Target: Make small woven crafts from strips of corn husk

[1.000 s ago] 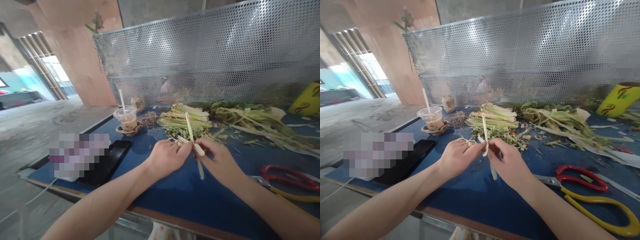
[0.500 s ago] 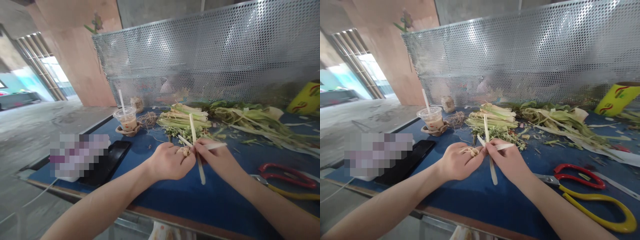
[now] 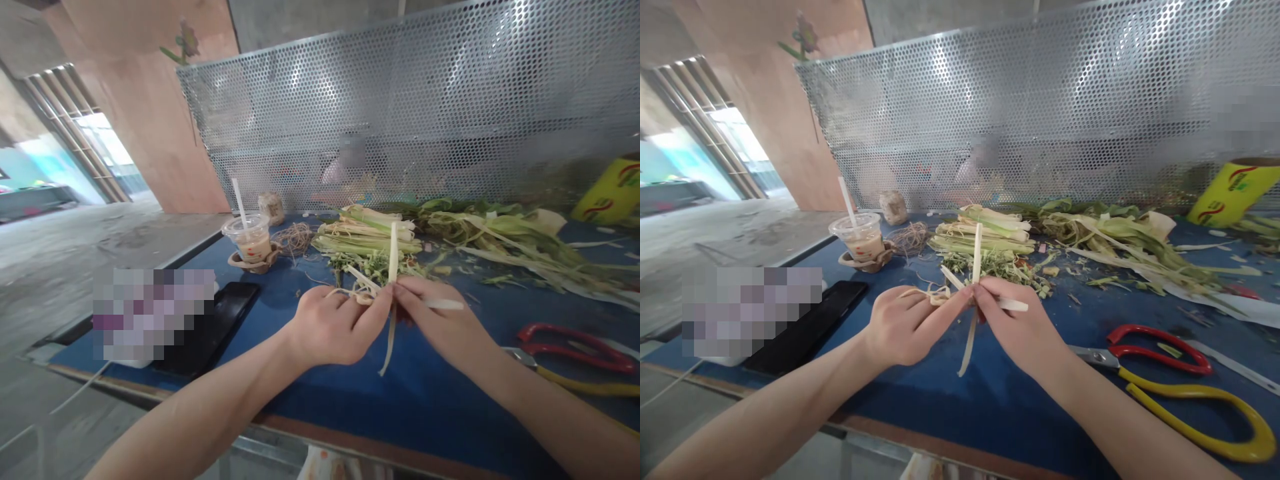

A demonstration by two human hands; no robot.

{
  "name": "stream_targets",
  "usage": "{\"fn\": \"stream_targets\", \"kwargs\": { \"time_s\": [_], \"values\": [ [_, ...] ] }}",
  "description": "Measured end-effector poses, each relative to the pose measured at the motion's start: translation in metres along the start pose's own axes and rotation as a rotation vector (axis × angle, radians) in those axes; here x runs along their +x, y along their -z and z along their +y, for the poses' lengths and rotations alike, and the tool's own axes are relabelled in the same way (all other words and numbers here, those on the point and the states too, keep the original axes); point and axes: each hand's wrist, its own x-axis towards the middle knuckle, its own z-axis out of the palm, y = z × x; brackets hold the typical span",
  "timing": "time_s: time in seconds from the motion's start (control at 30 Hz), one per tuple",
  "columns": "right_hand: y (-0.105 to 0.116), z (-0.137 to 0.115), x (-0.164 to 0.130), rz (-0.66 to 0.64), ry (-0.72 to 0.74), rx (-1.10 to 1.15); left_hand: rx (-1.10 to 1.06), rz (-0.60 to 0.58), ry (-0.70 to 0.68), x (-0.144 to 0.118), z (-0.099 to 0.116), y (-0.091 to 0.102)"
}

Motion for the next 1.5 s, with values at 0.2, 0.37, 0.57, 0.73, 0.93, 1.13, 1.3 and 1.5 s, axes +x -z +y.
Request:
{"fn": "stream_targets", "kwargs": {
  "time_s": [0.2,0.37,0.57,0.73,0.93,1.13,1.3,1.5],
  "values": [
    [-0.001,-0.007,-0.004,0.053,-0.029,0.027,0.017,-0.013,-0.051,0.005,0.003,0.000],
    [-0.007,-0.002,-0.004,0.023,-0.096,0.173,0.032,-0.001,-0.038,0.004,0.001,0.000],
    [-0.006,0.000,-0.005,-0.026,-0.045,0.287,-0.044,-0.038,0.115,-0.004,-0.002,-0.004],
    [-0.003,-0.007,-0.005,-0.103,-0.057,0.235,-0.116,-0.115,0.342,-0.009,-0.003,-0.008],
    [-0.005,0.000,-0.003,0.043,0.010,-0.072,-0.389,-0.343,0.658,-0.005,0.002,-0.008],
    [-0.002,0.002,-0.005,0.224,0.218,-0.479,-1.002,-0.536,0.994,0.002,0.009,-0.003],
    [-0.004,0.000,-0.008,0.228,0.338,-0.667,-1.494,-0.608,1.226,0.006,0.013,-0.001],
    [-0.008,-0.001,-0.010,0.261,0.527,-0.710,-1.563,-0.327,1.353,0.010,0.013,-0.008]
  ]
}}
